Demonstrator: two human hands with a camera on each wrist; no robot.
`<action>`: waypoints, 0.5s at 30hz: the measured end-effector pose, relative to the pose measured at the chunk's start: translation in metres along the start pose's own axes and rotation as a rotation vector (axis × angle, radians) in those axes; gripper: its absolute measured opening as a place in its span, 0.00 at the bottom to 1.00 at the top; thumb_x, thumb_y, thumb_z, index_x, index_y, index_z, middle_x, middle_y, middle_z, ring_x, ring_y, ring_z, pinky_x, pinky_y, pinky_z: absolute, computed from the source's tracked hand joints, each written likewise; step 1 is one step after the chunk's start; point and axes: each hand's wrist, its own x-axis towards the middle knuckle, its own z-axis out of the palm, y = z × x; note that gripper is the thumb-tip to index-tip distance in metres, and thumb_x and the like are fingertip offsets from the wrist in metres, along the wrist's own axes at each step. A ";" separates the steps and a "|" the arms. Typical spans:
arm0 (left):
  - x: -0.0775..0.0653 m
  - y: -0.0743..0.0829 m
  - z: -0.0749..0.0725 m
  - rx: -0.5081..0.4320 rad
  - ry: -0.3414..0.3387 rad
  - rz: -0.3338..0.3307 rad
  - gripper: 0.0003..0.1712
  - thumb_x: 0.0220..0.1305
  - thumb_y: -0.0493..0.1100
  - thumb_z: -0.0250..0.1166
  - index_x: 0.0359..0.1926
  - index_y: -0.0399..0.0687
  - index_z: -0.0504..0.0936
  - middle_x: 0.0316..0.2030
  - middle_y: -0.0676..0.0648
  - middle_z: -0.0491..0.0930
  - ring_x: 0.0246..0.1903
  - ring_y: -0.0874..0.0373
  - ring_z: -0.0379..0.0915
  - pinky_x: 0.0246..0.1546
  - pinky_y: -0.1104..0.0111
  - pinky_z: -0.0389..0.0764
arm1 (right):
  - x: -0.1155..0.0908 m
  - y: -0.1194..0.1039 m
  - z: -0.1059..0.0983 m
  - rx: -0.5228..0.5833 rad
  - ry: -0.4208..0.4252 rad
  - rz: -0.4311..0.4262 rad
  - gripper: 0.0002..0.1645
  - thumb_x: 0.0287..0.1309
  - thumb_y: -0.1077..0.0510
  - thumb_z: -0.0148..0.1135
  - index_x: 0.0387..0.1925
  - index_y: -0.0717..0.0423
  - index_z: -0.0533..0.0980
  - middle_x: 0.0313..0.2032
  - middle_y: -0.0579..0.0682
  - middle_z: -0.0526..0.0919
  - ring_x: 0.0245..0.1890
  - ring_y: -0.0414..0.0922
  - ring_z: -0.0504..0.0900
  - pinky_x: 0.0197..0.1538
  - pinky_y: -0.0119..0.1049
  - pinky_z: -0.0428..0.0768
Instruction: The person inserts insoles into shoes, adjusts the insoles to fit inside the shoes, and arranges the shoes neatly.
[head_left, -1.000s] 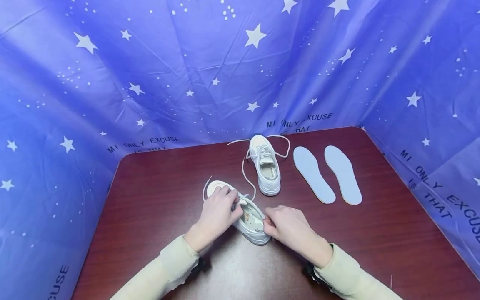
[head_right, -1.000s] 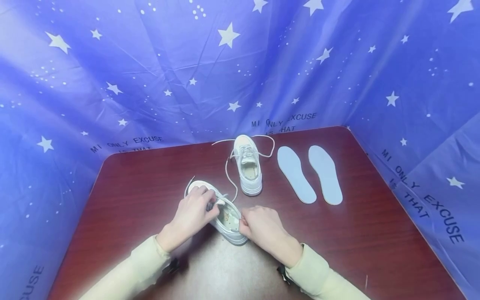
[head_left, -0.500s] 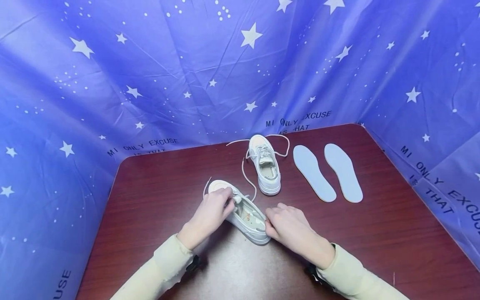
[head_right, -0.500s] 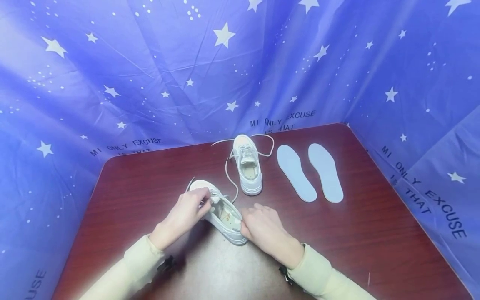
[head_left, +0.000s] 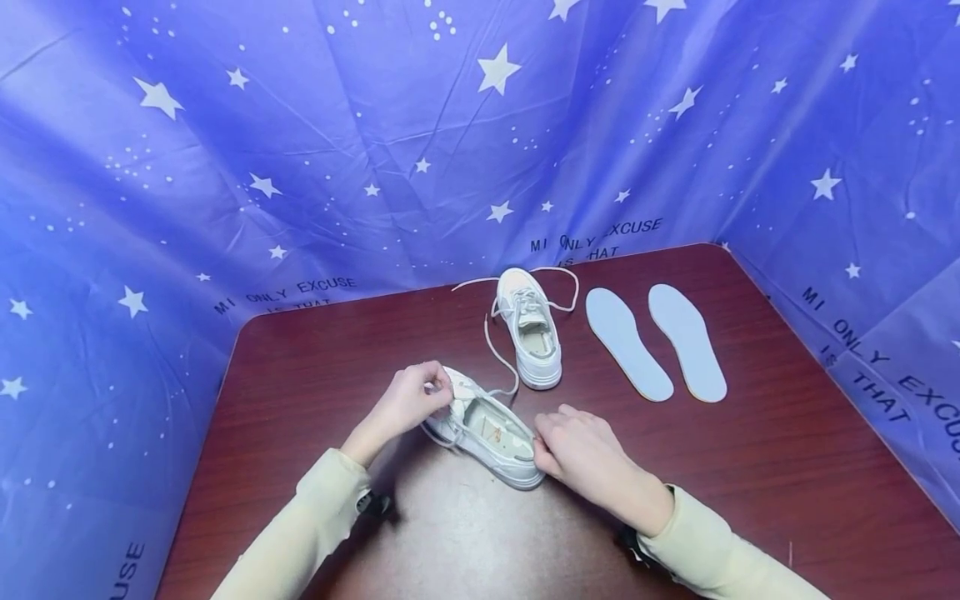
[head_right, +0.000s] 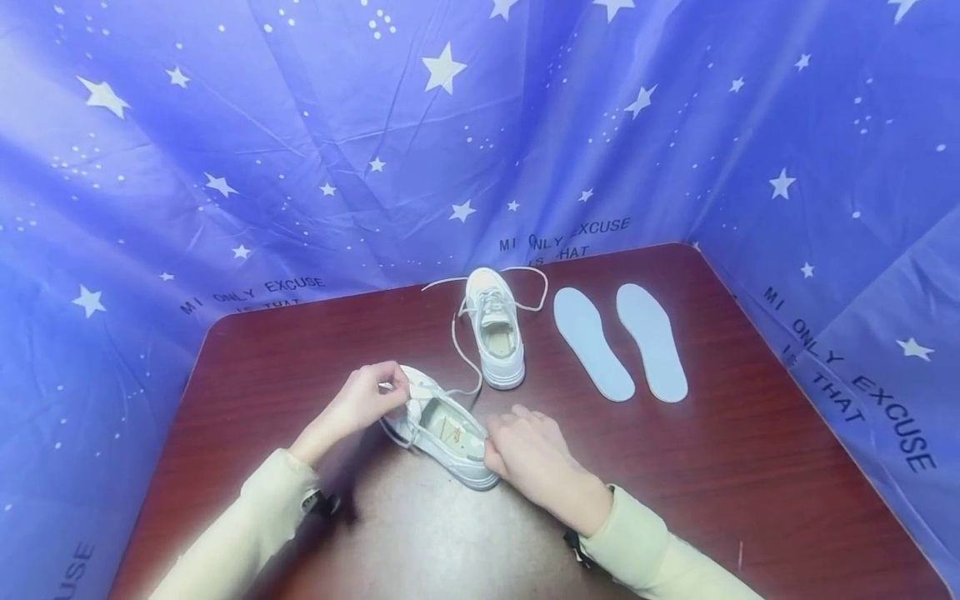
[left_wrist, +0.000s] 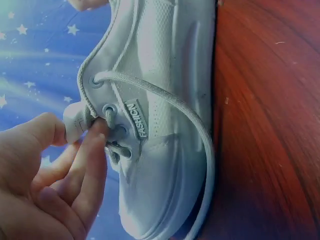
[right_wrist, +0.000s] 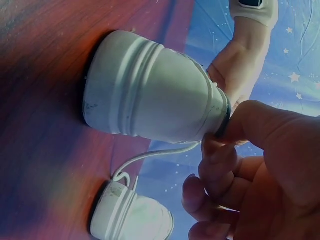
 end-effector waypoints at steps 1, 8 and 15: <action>0.000 -0.002 0.000 -0.003 -0.006 0.053 0.04 0.52 0.33 0.60 0.31 0.43 0.74 0.29 0.46 0.80 0.19 0.64 0.77 0.21 0.73 0.80 | 0.000 0.000 0.000 0.003 -0.002 0.000 0.14 0.43 0.57 0.60 0.15 0.48 0.63 0.13 0.41 0.66 0.18 0.44 0.64 0.19 0.37 0.67; -0.001 0.003 0.000 0.177 -0.051 0.476 0.13 0.55 0.27 0.55 0.30 0.46 0.83 0.37 0.48 0.81 0.41 0.59 0.74 0.40 0.64 0.77 | -0.001 0.000 -0.001 0.010 -0.002 0.009 0.14 0.43 0.57 0.60 0.15 0.48 0.62 0.13 0.41 0.65 0.18 0.43 0.64 0.17 0.36 0.66; -0.009 0.013 0.012 0.357 0.022 0.404 0.02 0.55 0.42 0.62 0.27 0.53 0.80 0.33 0.53 0.76 0.34 0.62 0.70 0.34 0.67 0.76 | -0.002 -0.001 0.000 0.018 0.011 0.010 0.15 0.45 0.57 0.60 0.16 0.48 0.62 0.13 0.41 0.63 0.17 0.43 0.64 0.18 0.37 0.67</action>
